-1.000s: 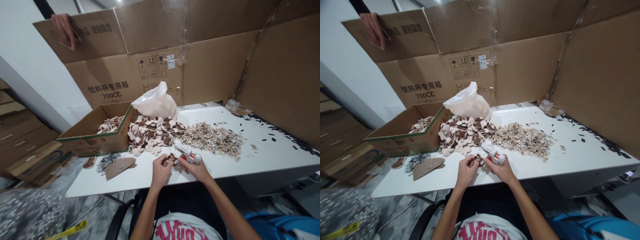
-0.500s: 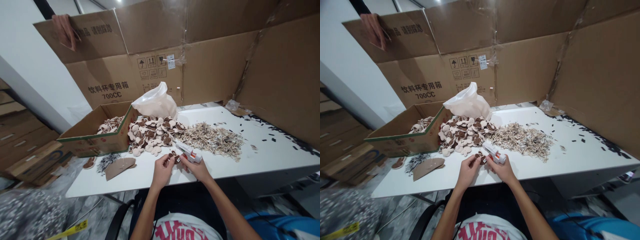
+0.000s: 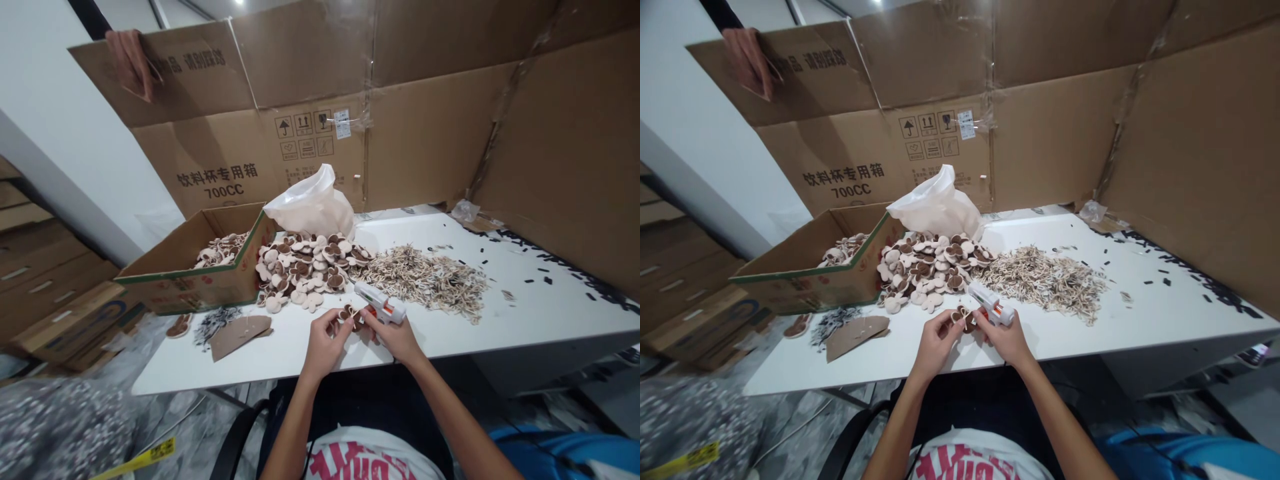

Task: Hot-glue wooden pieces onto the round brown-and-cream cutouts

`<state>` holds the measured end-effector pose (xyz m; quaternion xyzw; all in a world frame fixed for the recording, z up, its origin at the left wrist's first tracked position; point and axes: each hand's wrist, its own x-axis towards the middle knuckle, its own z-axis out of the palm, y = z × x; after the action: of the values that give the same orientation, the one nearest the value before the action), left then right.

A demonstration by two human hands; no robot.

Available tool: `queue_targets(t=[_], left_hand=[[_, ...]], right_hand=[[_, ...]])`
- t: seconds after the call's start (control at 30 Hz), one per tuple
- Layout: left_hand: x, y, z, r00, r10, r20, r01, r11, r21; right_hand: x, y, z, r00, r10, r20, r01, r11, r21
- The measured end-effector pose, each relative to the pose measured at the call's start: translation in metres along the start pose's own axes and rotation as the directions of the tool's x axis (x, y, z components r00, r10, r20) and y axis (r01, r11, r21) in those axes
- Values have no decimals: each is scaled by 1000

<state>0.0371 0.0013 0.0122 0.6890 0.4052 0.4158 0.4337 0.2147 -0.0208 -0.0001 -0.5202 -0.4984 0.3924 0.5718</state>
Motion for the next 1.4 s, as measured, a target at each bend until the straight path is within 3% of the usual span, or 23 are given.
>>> queue_targets(t=[0.8,1.13,1.27,1.4], left_hand=[[-2,-2,1,1000,10,-29,-15,983,-181],[-2,0,0,997,-7,-81,-5,989,-146],[-1,4,-1,987,63,-145,-76,994,-83],[1,8,-2,974,175,-143,-176,984,2]], right_hand=[[1,5,0,1000,-11,0,11,1000,-25],[2,8,1,999,9,-36,-10,1000,-10],[2,8,2,998,-12,-57,11,1000,-27],[2,11,3,998,-10,-60,9,1000,-23]])
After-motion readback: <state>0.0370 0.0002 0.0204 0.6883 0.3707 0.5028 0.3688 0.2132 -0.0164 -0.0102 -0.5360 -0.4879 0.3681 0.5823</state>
